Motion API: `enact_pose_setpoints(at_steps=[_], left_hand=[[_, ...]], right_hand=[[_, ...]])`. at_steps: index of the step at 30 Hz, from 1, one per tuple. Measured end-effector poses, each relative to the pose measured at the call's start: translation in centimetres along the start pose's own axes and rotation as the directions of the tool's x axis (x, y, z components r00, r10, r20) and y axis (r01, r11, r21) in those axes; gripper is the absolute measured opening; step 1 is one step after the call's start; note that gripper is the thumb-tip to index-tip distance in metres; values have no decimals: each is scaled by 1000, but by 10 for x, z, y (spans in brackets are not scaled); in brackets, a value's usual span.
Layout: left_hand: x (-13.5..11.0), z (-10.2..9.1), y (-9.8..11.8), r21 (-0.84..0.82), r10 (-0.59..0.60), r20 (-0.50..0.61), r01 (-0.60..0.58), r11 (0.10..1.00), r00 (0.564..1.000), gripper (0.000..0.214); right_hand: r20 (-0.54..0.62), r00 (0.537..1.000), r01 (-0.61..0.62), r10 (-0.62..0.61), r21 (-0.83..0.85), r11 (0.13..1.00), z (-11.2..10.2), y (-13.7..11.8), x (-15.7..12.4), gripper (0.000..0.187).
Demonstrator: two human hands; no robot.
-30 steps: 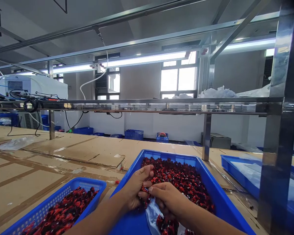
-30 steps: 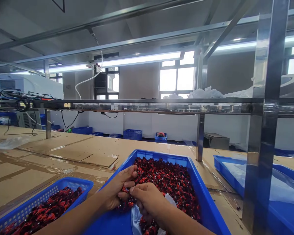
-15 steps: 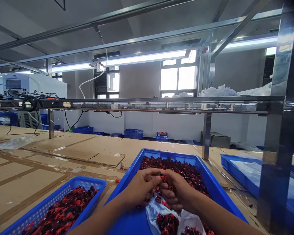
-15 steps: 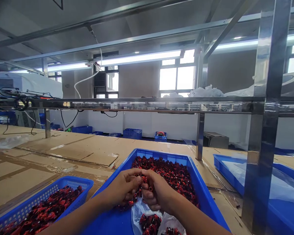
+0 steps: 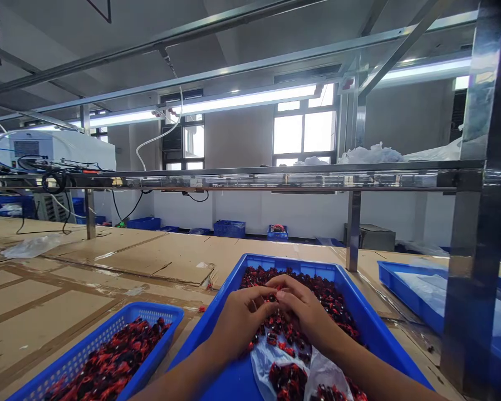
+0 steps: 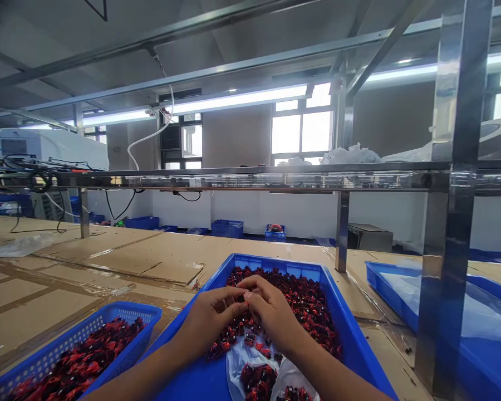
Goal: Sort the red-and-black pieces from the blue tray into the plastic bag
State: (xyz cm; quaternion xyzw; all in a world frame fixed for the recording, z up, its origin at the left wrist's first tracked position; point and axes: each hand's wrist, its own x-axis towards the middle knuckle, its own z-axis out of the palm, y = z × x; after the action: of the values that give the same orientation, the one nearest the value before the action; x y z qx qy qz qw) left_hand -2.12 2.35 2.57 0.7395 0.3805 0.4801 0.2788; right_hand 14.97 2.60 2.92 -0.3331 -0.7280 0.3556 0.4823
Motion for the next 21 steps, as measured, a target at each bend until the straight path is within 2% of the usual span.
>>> enact_pose_setpoints(at_steps=[2, 4, 7, 10, 14, 17, 20, 21], left_hand=[[-1, 1, 1, 18, 19, 0, -19, 1000, 1000, 22], [-2, 1, 1, 33, 49, 0, -49, 998, 999, 22], [-3, 1, 1, 21, 68, -30, -67, 998, 997, 24], [-2, 0, 2, -4, 61, -64, -61, 998, 996, 26], [-1, -3, 7, 8, 67, -66, -67, 998, 996, 24], [-3, -3, 10, -19, 59, -67, -60, 998, 996, 22], [-3, -1, 10, -47, 34, -69, -37, 998, 997, 23], [-2, -1, 8, -59, 13, -80, -18, 998, 997, 25]], right_hand=[[28, 988, 156, -154, -222, 963, -3, -6, -4, 27], [81, 966, 257, -245, -401, 879, -6, -10, -8, 36], [105, 954, 293, -282, -533, 794, -8, -13, -10, 42], [81, 952, 282, -294, -603, 746, -12, -15, -9, 38], [68, 944, 298, -324, -600, 743, -16, -19, -8, 28], [30, 949, 281, -314, -535, 797, -14, -20, -7, 24], [-116, 974, 139, -196, -377, 916, -12, -15, -2, 15], [-165, 977, 79, -137, -316, 945, -11, -12, 1, 22]])
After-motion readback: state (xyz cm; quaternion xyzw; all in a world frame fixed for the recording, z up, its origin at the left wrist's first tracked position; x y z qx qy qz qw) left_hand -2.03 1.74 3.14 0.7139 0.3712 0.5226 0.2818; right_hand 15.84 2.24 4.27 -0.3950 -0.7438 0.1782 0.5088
